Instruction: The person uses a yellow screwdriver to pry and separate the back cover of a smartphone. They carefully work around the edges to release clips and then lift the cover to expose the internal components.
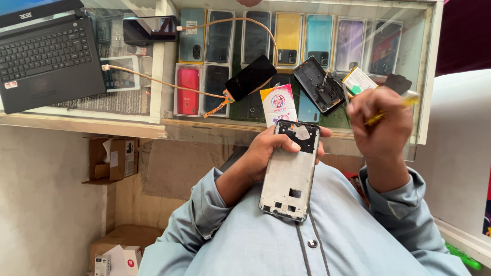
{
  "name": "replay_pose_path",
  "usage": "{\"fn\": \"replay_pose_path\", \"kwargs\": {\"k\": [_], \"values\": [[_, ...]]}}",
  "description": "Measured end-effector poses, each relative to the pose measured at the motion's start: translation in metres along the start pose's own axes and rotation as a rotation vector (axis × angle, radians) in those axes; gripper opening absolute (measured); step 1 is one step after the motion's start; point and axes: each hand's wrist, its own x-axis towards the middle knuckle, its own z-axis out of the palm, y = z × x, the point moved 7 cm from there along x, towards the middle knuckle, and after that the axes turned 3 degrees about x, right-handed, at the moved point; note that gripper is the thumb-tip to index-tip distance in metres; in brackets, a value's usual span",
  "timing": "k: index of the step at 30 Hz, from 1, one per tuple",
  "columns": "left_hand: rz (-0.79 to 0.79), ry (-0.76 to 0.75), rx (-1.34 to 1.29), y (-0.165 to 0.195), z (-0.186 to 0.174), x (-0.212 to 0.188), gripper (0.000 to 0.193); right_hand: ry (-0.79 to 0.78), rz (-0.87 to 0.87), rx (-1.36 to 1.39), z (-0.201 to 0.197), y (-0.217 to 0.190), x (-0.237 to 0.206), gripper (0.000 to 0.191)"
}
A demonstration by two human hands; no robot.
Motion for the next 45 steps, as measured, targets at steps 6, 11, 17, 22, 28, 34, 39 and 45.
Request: {"fn": "replay_pose_path", "kwargs": {"k": [6,11,17,22,28,34,39,45], "values": [[0.060,0.022,0.169,0.008,0.001,-0.005,0.070,-0.147,-0.016,0.069,0.014,-0.009,-0.021,0.068],[0.097,0.041,0.176,0.011,0.005,-0.009,0.067,-0.269,-0.193,-0.173,0.038,-0.008,-0.042,0.033],[0.095,0.130,0.152,0.007,0.000,-0.012,0.062,-0.371,-0.402,-0.571,0.064,-0.028,-0.046,0.013],[0.096,0.145,0.196,0.004,-0.004,-0.013,0.061,-0.351,-0.450,-0.689,0.072,-0.029,-0.046,0.012],[0.087,0.164,0.168,0.000,-0.008,-0.014,0.058,-0.316,-0.458,-0.708,0.066,-0.024,-0.045,0.012],[0.099,0.135,0.166,0.000,-0.005,-0.014,0.057,-0.271,-0.447,-0.655,0.058,-0.015,-0.049,0.013],[0.095,0.100,0.127,-0.001,0.000,-0.012,0.056,-0.237,-0.411,-0.512,0.050,-0.011,-0.053,0.013],[0.060,0.136,0.080,-0.004,0.000,-0.013,0.057,-0.233,-0.466,-0.575,0.052,-0.013,-0.056,0.013]]}}
